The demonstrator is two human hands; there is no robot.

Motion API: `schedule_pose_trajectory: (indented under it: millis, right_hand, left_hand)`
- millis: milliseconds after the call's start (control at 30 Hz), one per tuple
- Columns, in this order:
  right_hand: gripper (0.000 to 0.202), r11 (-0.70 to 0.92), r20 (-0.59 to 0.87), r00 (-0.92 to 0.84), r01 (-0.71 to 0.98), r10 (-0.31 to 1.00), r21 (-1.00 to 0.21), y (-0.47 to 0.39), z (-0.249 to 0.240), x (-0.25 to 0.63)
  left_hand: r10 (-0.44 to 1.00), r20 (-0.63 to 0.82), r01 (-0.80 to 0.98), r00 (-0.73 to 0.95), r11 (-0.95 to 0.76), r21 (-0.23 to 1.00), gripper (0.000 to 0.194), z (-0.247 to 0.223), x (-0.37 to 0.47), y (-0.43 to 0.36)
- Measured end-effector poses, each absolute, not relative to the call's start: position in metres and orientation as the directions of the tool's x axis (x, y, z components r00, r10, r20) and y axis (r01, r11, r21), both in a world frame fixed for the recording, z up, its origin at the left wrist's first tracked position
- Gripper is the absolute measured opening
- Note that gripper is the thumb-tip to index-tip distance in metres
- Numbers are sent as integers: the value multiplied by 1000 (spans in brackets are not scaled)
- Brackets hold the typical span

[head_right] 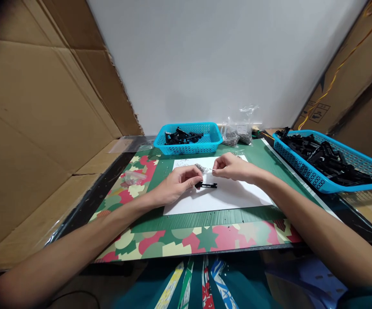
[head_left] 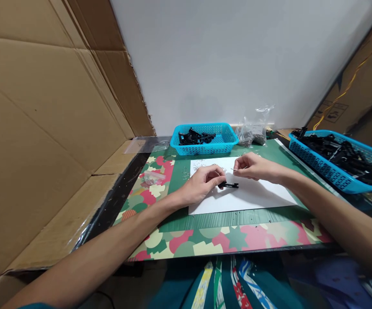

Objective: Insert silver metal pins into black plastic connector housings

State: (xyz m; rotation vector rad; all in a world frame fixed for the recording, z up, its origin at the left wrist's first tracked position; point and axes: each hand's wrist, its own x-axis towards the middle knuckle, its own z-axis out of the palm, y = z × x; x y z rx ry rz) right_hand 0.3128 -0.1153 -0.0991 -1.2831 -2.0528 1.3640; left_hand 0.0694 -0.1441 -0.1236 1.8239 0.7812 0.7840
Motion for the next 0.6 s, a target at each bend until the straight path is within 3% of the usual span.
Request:
schedule_pose_trajectory:
  millis: [367, 600]
  right_hand:
    - [19, 56, -297, -592, 504, 749, -862, -111, -110, 320]
    - [15, 116, -279, -585, 547, 762, -829, -112, -109, 318]
  left_hand:
    - [871, 251, 306, 422, -397, 865, 27, -127, 73, -153]
    - [817, 196, 251, 542, -380, 891, 24, -126, 73, -154]
